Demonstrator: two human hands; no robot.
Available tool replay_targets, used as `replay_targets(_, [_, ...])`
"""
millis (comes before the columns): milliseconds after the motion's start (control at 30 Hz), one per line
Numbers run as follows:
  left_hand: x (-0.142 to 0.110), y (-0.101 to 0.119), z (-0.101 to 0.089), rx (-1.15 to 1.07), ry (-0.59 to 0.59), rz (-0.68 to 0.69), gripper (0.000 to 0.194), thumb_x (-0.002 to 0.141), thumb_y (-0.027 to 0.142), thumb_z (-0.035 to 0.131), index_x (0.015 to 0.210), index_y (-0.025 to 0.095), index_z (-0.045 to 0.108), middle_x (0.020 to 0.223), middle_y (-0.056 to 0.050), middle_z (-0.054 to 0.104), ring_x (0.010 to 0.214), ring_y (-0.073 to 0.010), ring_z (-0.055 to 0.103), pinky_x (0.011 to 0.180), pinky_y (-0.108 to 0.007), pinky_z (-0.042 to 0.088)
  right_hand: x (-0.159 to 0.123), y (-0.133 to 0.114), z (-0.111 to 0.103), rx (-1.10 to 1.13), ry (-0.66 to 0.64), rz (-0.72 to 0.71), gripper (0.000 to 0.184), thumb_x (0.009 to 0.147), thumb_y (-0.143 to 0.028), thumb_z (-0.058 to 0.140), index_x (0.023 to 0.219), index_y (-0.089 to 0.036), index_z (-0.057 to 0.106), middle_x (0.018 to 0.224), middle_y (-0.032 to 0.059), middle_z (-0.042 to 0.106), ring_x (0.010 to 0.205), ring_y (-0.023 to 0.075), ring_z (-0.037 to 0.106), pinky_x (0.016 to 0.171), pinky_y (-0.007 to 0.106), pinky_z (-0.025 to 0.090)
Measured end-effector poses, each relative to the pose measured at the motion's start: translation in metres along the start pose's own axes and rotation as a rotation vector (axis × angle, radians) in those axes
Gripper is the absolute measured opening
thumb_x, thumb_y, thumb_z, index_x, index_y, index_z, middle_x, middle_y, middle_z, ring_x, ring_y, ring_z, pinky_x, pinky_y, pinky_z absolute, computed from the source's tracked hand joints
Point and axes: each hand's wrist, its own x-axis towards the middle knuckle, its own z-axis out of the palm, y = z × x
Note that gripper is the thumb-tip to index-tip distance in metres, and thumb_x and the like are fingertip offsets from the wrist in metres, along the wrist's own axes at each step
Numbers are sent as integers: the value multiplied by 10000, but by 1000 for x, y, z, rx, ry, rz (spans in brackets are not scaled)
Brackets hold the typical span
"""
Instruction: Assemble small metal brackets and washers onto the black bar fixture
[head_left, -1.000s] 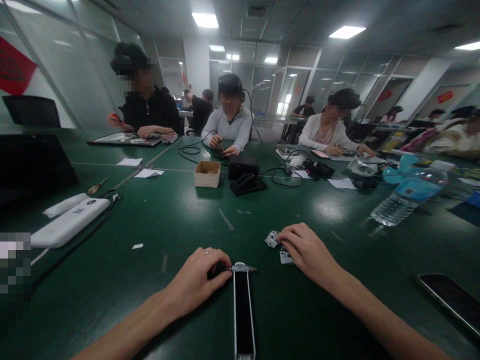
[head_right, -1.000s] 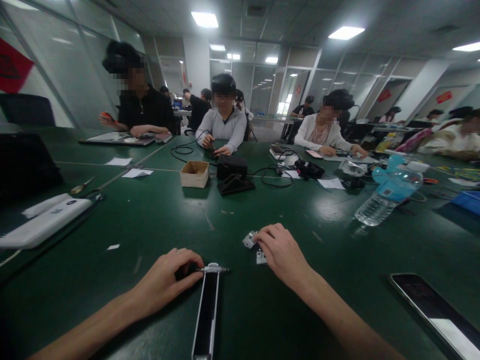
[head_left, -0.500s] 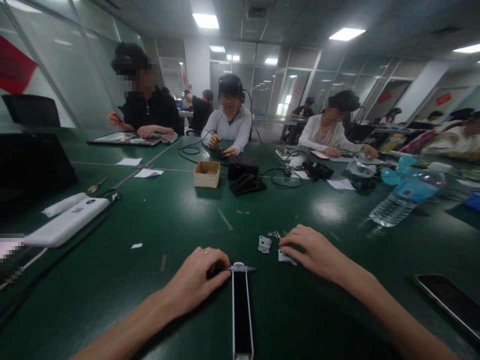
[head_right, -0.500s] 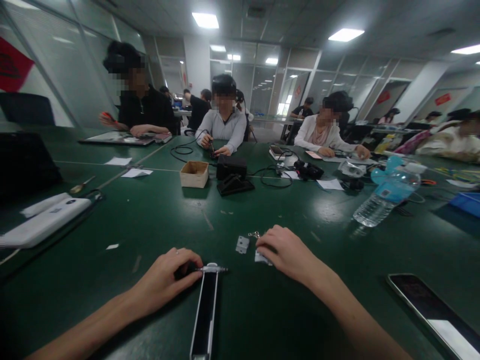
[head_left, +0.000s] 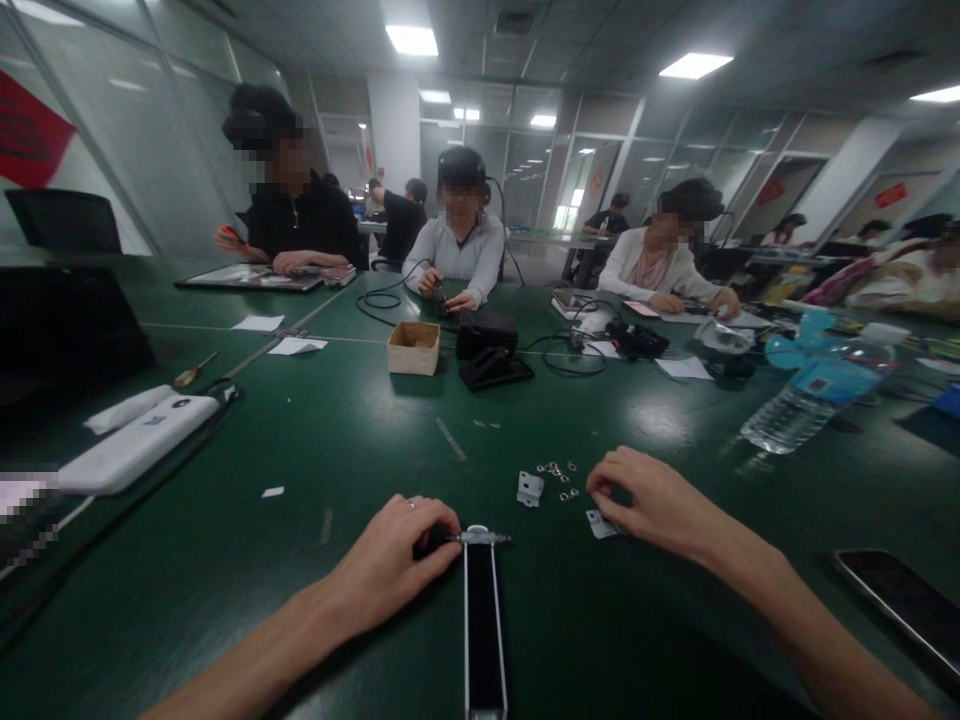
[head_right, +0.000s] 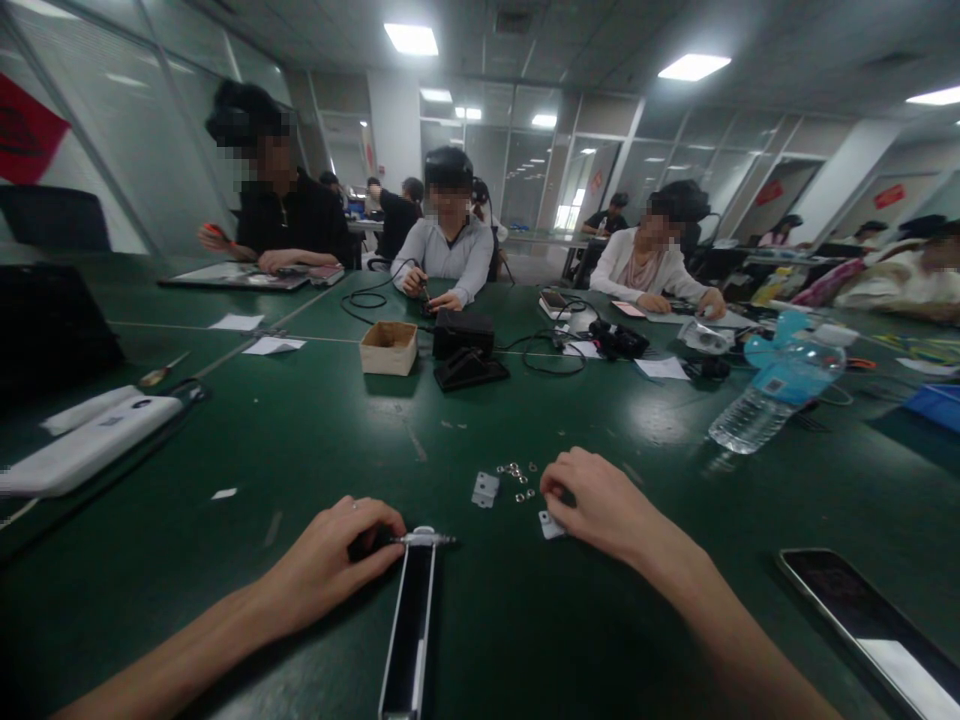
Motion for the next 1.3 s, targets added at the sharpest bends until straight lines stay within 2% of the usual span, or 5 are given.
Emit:
replay_targets(133, [0,1,0,3,-9,-10,104,858,254,547,926,219,617,798,16,617,687,-151,519,689,-288,389,5,-7,16,-14,59,-17,198,846,-309,529,937,-215,679,888,65,628,794,201,564,697,371,484])
replay_targets(267, [0,0,0,10,1,2,104,849,253,543,918,217,612,793,19,626,672,-143,516,703,-291,392,7,-9,25,0,53,-40,177,848,-322,552,895,-220,689,842,58,630,756,198,556,674,360,480])
replay_targets(567, [0,2,0,18,-5,-16,91,834,234,560,910,211,605,813,22,631,678,-141,534,714,-294,389,9,-22,23,-63,-10,-17,146,835,-274,558,845,-198,683,808,62,618,733,208,547,634,362,469])
replay_targets(867, [0,1,1,24,10,-12,73,835,229,560,889,205,604,797,22,620,684,-150,534,697,-297,378,10,-27,26,-127,-10,-6,141,830,-267,556,786,-192,667,757,53,613,691,202,545,593,341,446])
replay_targets(1300, [-1,0,1,37,21,-15,93,826,232,535,876,201,607,780,16,620,685,-153,532,695,-301,396,9,-38,34,-440,50,-103,120,838,-171,555,823,-118,661,780,79,623,704,194,544,624,320,419])
